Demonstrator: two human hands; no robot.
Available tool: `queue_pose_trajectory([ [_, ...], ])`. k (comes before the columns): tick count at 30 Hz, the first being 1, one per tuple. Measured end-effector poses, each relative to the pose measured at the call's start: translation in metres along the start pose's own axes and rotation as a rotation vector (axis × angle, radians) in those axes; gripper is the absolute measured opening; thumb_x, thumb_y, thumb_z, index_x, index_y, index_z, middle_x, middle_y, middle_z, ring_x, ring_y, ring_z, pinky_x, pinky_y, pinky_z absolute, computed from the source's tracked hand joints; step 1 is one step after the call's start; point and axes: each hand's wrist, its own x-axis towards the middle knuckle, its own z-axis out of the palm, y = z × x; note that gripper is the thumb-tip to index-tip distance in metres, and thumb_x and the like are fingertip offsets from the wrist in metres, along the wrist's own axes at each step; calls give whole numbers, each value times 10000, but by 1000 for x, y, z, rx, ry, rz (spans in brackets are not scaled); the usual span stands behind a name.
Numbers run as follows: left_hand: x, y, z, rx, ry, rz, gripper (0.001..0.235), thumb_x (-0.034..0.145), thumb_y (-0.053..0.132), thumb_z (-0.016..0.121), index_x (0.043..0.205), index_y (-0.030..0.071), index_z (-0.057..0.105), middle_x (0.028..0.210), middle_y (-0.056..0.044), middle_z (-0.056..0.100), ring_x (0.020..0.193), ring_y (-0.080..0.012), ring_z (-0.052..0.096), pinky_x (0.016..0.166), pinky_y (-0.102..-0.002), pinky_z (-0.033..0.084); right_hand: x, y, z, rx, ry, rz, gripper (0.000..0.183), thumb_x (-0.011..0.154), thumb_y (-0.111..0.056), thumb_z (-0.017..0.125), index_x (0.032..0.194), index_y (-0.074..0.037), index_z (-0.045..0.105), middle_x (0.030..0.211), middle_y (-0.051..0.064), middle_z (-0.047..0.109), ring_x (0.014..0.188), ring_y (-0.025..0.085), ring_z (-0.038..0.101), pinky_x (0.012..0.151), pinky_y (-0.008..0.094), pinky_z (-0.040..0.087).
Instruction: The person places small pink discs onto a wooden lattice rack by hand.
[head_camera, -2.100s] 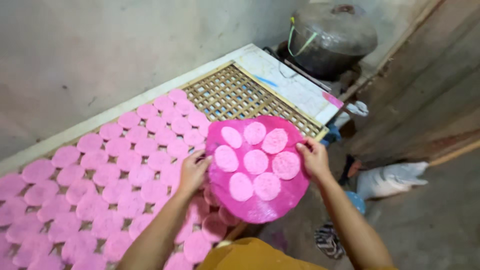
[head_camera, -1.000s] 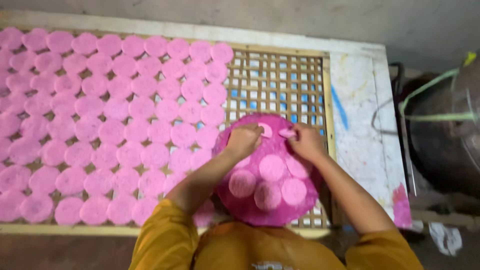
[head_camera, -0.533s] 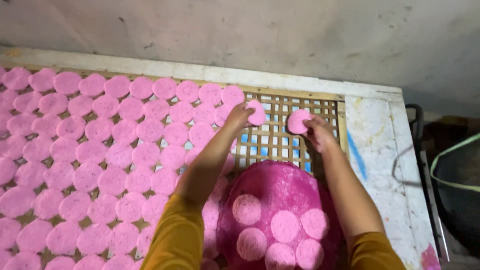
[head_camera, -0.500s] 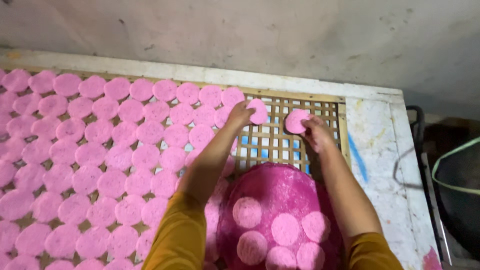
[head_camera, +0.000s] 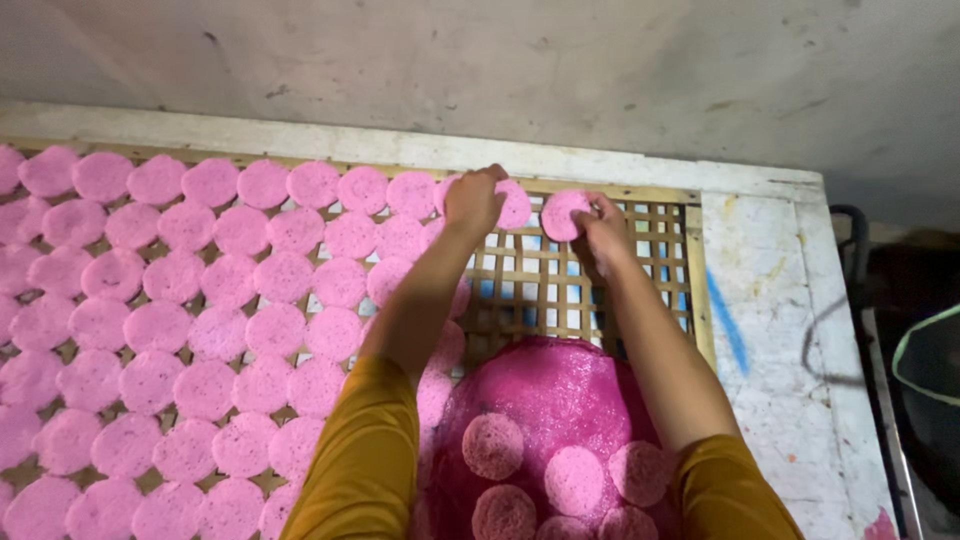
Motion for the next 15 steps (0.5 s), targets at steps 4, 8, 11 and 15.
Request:
queue_pose_trajectory([
  [4,-1,-7,5,-48,87,57,289,837,114,767,1122,114,719,1113,-98,746,1064,-291,672,906,-425,548,15,-2,16,-136,-121,-360,346,931,-10,653,1274,-54,639,1131,135,725,976,230,695,816,328,575],
  [8,-6,-1,-1,-191,181,58,318,821,90,759,1137,102,722,1137,-92,741,1093,-304,648,930,-426,536,12,-11,29,-558,-21,-627,331,923,-43,683,1253,-41,652,1129,161,733,1011,281,711,888,367,560],
  [11,-17,8,-11,-211,264,105,355,806,78,754,1159,91,712,1143,-107,730,1097,-307,651,941,-430,530,-9,-21,34,-867,90,-787,349,890,-53,719,1232,-41,655,1121,197,681,1006,348,673,913,430,533],
  [15,-59,18,-24,-169,279,228,323,832,61,723,1154,82,714,1138,-124,735,1084,-308,669,928,-447,521,-58,-33,33,-1011,197,-1006,495,815,0,708,1298,20,602,1174,267,595,1074,433,576,964,486,470],
])
